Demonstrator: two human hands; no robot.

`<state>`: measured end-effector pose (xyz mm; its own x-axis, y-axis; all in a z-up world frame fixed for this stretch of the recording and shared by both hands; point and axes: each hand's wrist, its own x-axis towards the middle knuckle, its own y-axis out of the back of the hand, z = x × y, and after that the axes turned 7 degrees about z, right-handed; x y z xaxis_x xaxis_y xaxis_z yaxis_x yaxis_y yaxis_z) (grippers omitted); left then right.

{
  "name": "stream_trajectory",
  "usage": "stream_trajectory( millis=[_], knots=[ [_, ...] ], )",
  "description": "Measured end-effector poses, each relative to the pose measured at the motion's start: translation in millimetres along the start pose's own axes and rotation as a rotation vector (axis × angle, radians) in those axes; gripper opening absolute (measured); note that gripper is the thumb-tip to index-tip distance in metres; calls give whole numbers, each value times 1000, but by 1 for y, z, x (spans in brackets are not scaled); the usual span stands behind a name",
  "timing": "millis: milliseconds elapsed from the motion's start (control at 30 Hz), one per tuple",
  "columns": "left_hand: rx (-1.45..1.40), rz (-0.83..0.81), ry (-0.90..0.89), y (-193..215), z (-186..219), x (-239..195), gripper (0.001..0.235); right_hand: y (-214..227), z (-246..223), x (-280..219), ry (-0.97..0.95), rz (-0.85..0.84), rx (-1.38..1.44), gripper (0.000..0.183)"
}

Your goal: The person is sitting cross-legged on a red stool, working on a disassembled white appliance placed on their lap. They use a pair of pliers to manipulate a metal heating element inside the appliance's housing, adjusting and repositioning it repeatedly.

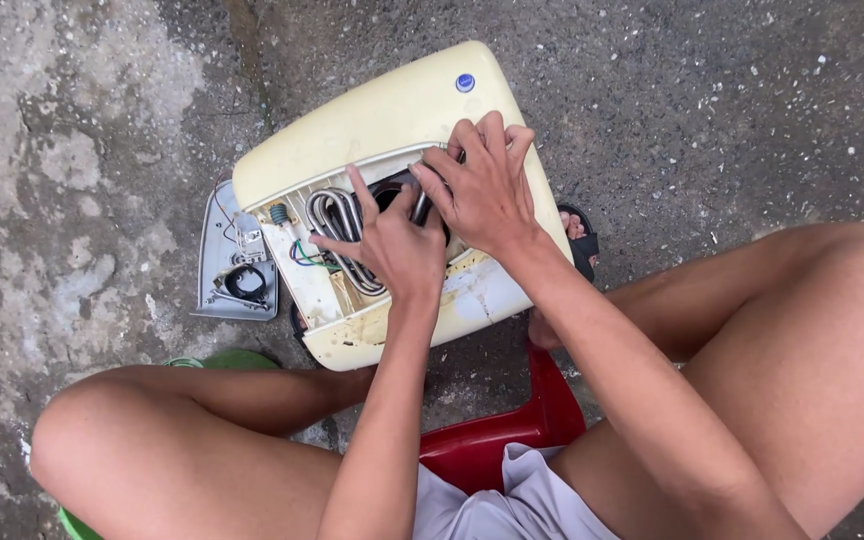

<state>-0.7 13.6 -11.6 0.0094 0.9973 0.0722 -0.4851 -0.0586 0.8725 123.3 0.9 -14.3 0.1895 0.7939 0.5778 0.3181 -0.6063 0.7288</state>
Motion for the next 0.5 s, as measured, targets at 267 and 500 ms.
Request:
stream_trajectory(
  millis=[267, 500],
  knots=[
    [49, -68, -2, 25, -3, -6, 31, -2, -1, 3, -12, -8, -46, 40],
    [19, -48, -16, 33, -17, -17, 30, -7, 0, 0, 12, -5, -69, 39]
  ],
)
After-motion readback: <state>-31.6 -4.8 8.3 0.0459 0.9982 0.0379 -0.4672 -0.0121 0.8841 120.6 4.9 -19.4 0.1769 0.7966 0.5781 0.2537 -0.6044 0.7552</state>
